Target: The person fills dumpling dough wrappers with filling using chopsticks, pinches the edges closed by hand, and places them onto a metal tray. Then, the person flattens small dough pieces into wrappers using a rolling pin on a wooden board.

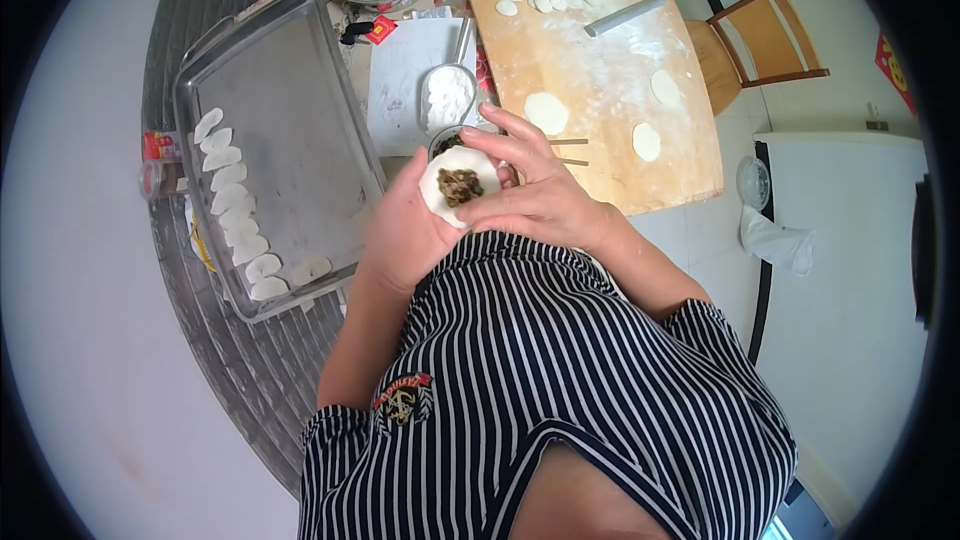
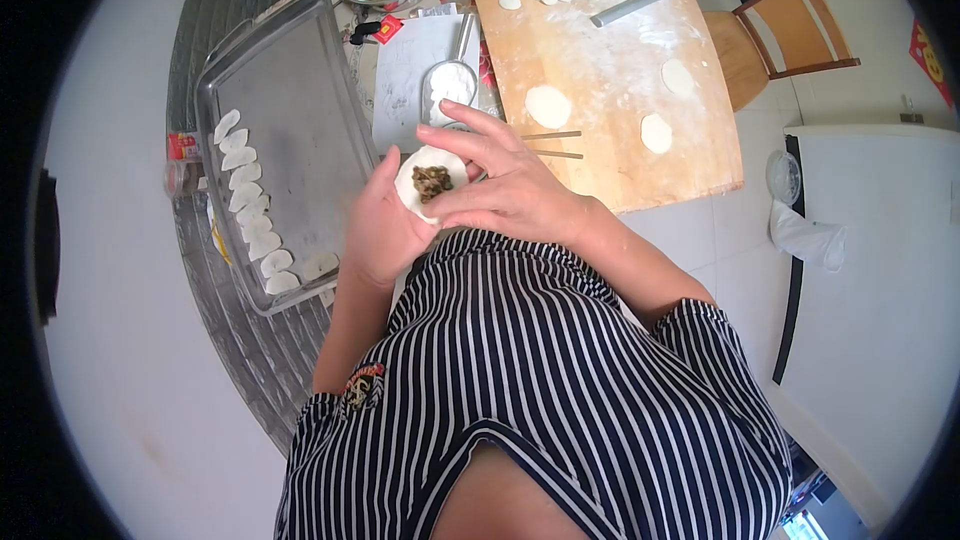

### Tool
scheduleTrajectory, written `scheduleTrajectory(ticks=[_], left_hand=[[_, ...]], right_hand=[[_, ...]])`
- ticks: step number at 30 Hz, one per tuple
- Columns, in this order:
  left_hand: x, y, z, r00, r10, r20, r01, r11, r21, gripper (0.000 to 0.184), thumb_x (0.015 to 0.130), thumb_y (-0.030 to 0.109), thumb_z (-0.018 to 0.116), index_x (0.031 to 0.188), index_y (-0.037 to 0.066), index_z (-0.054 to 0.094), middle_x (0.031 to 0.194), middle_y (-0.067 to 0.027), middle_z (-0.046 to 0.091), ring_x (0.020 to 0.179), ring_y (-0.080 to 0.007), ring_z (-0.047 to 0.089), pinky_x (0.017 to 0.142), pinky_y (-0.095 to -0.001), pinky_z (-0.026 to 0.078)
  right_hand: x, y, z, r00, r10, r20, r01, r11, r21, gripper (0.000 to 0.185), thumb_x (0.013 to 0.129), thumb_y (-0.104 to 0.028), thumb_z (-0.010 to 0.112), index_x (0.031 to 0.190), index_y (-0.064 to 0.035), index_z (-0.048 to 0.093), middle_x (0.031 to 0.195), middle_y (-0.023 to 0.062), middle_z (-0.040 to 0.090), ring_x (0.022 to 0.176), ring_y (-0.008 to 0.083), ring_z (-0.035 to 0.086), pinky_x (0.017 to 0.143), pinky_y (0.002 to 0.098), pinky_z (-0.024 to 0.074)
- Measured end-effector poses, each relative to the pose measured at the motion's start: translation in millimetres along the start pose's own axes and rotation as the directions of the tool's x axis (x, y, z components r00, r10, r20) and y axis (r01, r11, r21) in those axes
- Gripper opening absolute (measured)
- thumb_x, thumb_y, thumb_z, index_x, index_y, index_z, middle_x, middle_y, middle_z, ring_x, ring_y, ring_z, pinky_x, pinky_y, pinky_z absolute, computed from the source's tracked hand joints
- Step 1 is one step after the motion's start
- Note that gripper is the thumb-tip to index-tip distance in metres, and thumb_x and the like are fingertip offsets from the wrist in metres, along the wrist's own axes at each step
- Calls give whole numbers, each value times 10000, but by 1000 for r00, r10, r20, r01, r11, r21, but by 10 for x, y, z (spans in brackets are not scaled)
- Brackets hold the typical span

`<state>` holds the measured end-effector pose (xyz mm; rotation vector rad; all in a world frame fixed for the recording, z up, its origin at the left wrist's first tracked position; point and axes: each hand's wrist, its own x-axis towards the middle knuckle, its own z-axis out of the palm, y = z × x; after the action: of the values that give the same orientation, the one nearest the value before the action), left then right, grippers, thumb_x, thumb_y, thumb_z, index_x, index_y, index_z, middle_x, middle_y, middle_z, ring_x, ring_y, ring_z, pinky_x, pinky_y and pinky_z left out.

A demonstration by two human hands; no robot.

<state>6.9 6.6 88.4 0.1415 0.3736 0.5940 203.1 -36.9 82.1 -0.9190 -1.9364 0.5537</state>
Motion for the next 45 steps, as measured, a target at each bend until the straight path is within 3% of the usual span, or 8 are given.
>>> scheduleTrajectory(ticks=[6,15,17,30,37,39,43,45], left_hand=[[-95,-106,122,996,0,84,-29,936,350,632,962,210,675,1477,33,355,1417,-101,488,1324,-240,499,1090,-427,448],[-164,-55,178,992,65,106,-97,937,336,700,920,286,717,1464,2,380,1393,-121,540,1278,-249,548,1072,-409,463],[-178,-19,210,999,36,15,-38,758,651,692,877,198,753,1444,14,400,1312,-83,552,1180,-174,561,999,-315,471],[-480,-11,601,965,213,151,-197,212,957,437,935,109,631,1344,-3,524,1209,-114,642,1117,-185,614,979,-319,473],[-613,61,397,913,344,220,-358,414,837,518,832,160,796,1289,25,594,1217,-110,645,1120,-209,625,969,-334,482],[-631,153,230,873,308,377,-430,125,894,635,730,270,894,1254,35,622,1168,-101,650,1090,-238,636,932,-336,493],[-707,114,175,712,485,507,-570,-20,821,632,724,421,875,1187,48,658,1010,-107,679,915,-288,679,801,-362,527],[-760,94,60,658,504,560,-588,-121,800,588,830,488,780,1158,17,652,967,-110,683,837,-248,677,739,-337,536]], right_hand=[[70,7,-97,996,54,-66,-41,983,181,217,748,-286,808,920,-156,781,1442,76,559,1453,347,339,1165,470,305],[190,-61,-230,990,-143,19,138,979,151,277,743,-307,810,984,-172,795,1479,102,521,1470,397,299,1177,517,268],[244,-83,-202,995,-100,-21,102,980,172,229,749,-299,811,937,-169,796,1466,94,535,1463,377,324,1169,503,294],[420,-404,-58,988,72,-140,-13,923,386,186,790,-146,802,950,-80,734,1392,113,578,1418,342,410,1139,453,351],[514,-518,-26,997,-20,-81,54,891,451,115,811,-100,790,876,-103,695,1124,76,719,1323,327,530,1159,511,309],[592,-585,23,994,-10,-113,66,862,502,102,817,-98,786,862,-107,694,1071,64,735,1273,323,577,1165,534,286],[626,-562,163,994,-106,9,88,865,493,304,798,-262,809,1017,-81,699,1160,100,702,1320,354,525,1187,554,262],[657,-663,303,999,-1,55,-32,801,597,811,742,-451,816,1389,-49,541,1423,166,549,1391,364,445,1180,513,295]])
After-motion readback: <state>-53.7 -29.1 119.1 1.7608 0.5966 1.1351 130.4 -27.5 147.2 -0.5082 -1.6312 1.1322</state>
